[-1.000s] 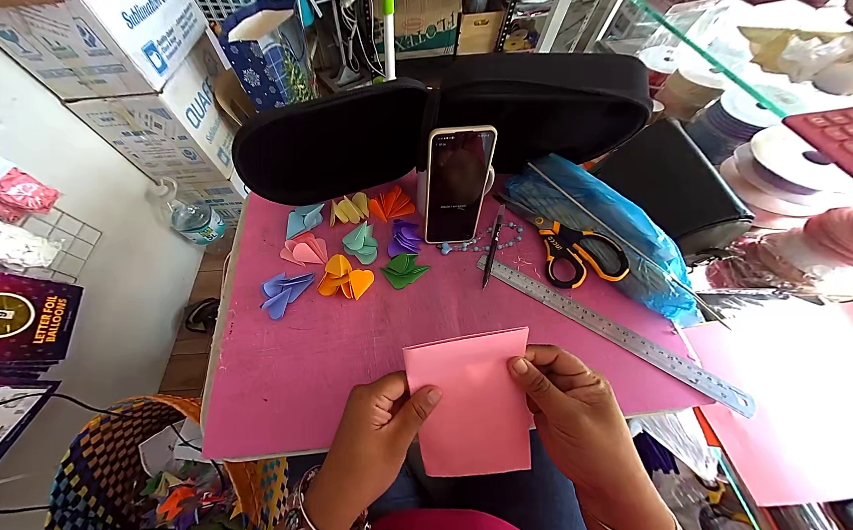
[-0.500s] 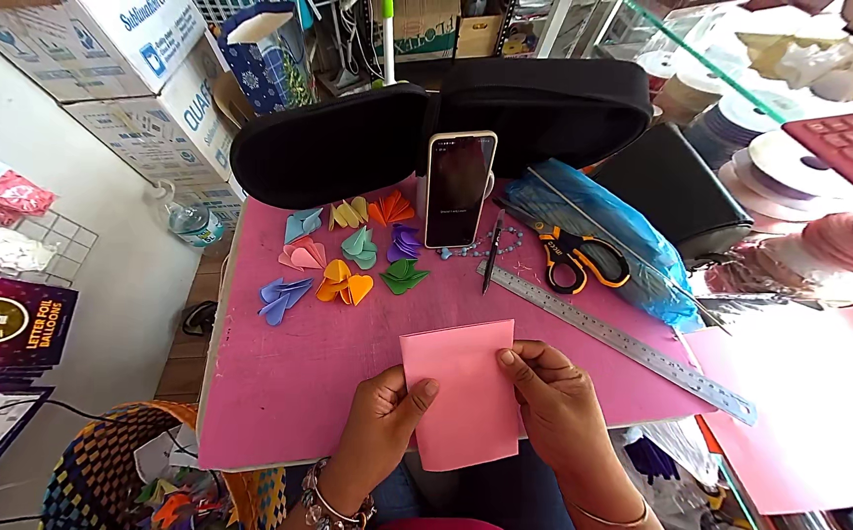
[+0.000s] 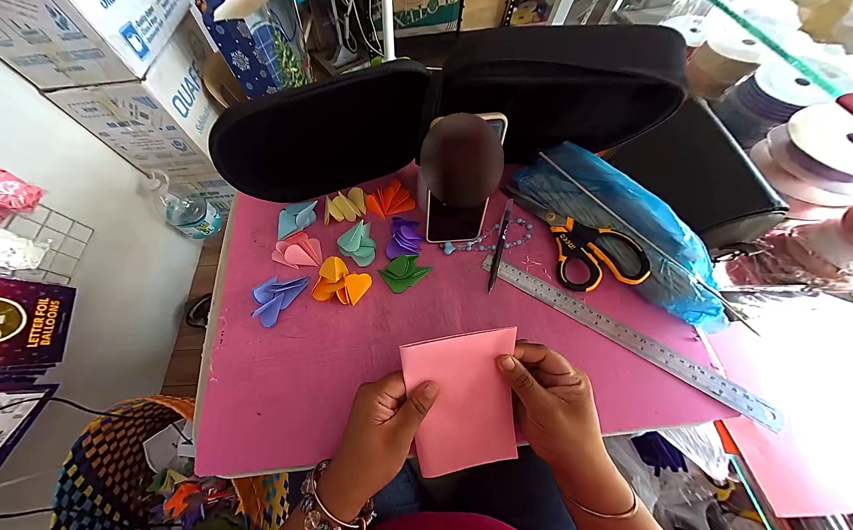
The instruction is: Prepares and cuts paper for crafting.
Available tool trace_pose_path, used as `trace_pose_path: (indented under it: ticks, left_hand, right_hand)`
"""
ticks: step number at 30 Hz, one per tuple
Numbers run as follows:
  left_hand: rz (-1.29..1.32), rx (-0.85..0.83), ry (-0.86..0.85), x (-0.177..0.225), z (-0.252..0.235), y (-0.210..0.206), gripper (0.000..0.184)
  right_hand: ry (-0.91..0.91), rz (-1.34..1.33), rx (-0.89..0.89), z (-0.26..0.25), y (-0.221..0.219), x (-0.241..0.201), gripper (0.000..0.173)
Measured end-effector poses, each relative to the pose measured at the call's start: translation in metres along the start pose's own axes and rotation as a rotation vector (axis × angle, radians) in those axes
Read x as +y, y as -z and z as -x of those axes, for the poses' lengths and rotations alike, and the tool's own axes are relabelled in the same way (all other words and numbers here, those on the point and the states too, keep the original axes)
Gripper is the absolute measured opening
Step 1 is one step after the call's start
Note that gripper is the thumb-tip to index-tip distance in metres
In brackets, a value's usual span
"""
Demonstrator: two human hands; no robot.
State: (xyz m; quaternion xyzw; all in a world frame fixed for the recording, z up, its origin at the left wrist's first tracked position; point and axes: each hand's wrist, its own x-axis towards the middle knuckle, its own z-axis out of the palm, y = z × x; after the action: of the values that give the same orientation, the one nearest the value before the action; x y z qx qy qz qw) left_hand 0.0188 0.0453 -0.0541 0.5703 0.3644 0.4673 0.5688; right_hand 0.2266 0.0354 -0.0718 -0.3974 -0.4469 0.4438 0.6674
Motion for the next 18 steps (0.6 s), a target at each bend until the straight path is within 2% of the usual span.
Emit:
trace_pose_path:
  ticks: [18]
  left_hand:
    - [0.005,-0.052,0.030,0.0000,0.0007,-0.0009,0.014]
  right_hand:
    - [0.008,0.034,-0.026,0.0006,-0.0003,-0.0023,0.009]
